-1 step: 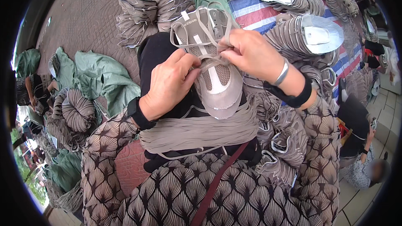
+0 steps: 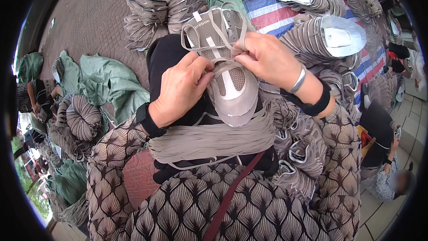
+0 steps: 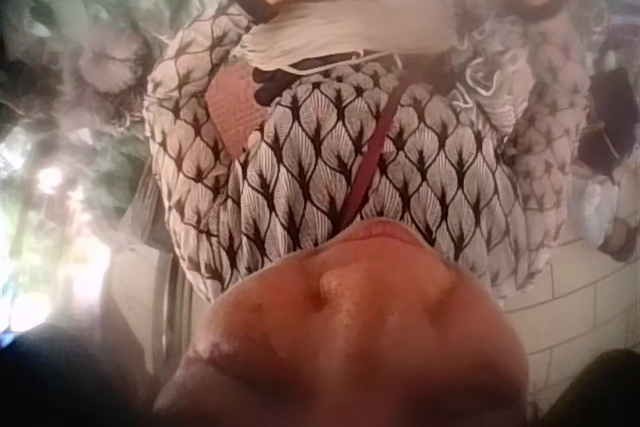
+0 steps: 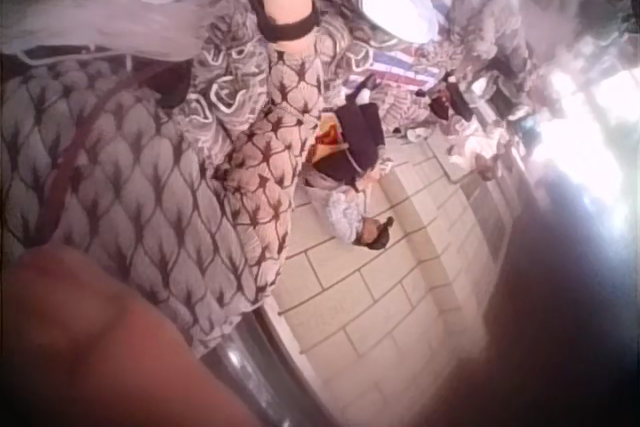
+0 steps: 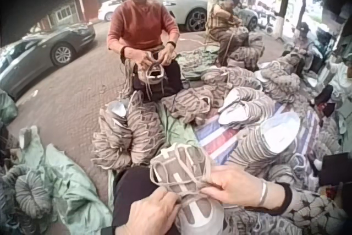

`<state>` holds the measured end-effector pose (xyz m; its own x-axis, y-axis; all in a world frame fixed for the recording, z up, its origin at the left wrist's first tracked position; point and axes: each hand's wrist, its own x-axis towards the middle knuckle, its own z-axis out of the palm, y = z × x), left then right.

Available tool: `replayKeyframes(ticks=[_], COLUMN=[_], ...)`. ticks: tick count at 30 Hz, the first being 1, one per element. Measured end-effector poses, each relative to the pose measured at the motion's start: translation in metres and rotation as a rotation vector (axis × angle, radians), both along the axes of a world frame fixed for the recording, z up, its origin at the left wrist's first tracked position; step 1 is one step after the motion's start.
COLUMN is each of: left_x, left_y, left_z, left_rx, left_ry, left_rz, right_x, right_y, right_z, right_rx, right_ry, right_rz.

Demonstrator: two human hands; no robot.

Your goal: Lacing a pair of athletic shoes.

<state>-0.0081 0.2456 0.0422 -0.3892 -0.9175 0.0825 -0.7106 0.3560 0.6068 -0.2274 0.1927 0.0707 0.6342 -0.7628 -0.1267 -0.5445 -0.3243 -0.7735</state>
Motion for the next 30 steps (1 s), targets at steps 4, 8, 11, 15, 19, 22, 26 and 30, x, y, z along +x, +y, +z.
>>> replayKeyframes(ticks=[4,8,11,15,19,22,26,30], left_x=[-0.003,-0.006,-0.008,-0.002,0.006,0.005,0.005,0.003], left_y=[0.000,0.001,-0.003,-0.015,-0.006,0.001,-0.003,-0.006], left_z=[-0.001,-0.001,-0.003,0.013,0.015,0.010,0.008,0.012], left_rx=[-0.018,-0.002,-0.014,0.681,0.734,0.275,0.030,0.410], left_ry=[-0.027,-0.019,-0.039,0.336,0.364,0.137,0.015,0.236], left_rz=[0.024,0.043,0.043,0.126,0.179,0.028,-0.049,0.030], right_x=[0.004,0.005,0.005,-0.001,-0.007,-0.013,-0.007,0.000], right_y=[0.014,0.016,0.014,0.012,0.009,0.008,0.011,0.013], right_z=[-0.009,-0.017,-0.016,-0.022,-0.023,-0.019,-0.013,-0.008], right_rx=[-0.114,-0.068,-0.027,0.002,0.423,0.414,0.310,-0.058], right_ry=[-0.075,-0.121,-0.097,-0.160,-0.349,-0.379,-0.386,-0.145], right_rz=[-0.121,-0.194,-0.172,-0.176,-0.371,-0.400,-0.236,-0.184])
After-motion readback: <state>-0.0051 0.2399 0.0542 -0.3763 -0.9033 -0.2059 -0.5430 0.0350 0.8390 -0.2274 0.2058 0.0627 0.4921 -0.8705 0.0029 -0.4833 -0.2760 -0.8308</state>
